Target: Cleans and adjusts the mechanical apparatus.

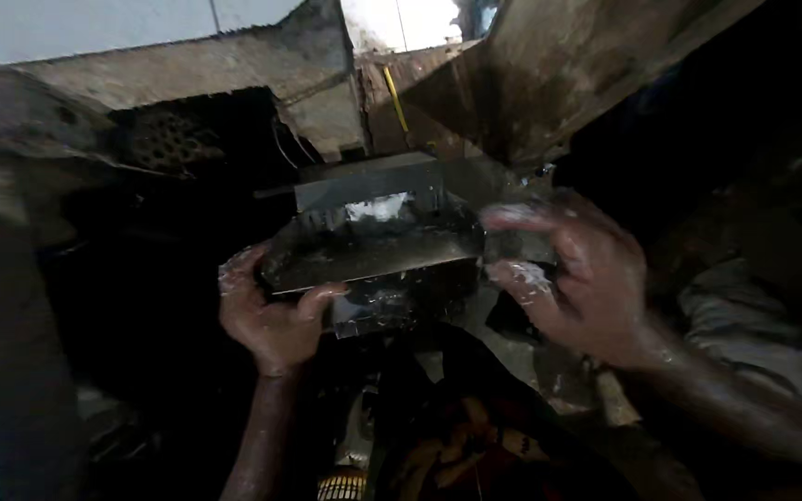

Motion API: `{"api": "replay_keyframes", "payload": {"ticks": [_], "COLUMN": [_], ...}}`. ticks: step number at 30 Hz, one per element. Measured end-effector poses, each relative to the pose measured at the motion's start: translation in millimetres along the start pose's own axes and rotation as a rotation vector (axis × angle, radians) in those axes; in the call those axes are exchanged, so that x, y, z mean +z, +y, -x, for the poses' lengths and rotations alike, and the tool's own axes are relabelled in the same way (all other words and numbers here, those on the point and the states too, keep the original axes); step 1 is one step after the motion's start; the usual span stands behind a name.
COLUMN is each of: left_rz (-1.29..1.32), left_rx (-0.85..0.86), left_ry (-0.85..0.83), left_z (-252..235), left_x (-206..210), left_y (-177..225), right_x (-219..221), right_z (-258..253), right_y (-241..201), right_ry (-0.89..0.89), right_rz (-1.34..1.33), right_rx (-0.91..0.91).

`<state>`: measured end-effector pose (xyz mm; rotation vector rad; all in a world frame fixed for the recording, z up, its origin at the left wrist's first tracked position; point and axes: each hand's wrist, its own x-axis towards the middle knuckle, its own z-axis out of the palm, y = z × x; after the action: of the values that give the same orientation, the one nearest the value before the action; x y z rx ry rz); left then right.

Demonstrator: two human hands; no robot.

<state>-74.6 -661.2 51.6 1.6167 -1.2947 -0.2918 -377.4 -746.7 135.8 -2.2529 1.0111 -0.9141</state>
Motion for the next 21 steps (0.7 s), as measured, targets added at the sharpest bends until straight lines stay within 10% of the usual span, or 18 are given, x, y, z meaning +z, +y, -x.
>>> {"api": "replay_keyframes", "payload": {"ticks": [8,13,17,21], "left_rz": [-0.075,-0.131,-0.154,-0.178], "left_rx": [-0.012,0.061,0.096,0.236], "left_ry": [0.045,-0.042,-0.06,-0.079], "left_z": [-53.5,-56.4,-52.3,-54.3], "left_x": [5.7,-4.7,-11.0,-7.8], "left_y": [9.5,8.8,4.0,0.6], "right_x": [57.2,123.7,104.7,84.0], "right_z": [-156.9,-175.9,-186.9,-172.4], "right_y": [-70.4,-44.7,-35.1,-41.8], "right_ry": [-1.081,-1.113,-1.279,-1.304], "right_rz": [-0.183,-0.168,0.512,0.554], "right_rx": [0.244,0.696,0.625,0.788]}}
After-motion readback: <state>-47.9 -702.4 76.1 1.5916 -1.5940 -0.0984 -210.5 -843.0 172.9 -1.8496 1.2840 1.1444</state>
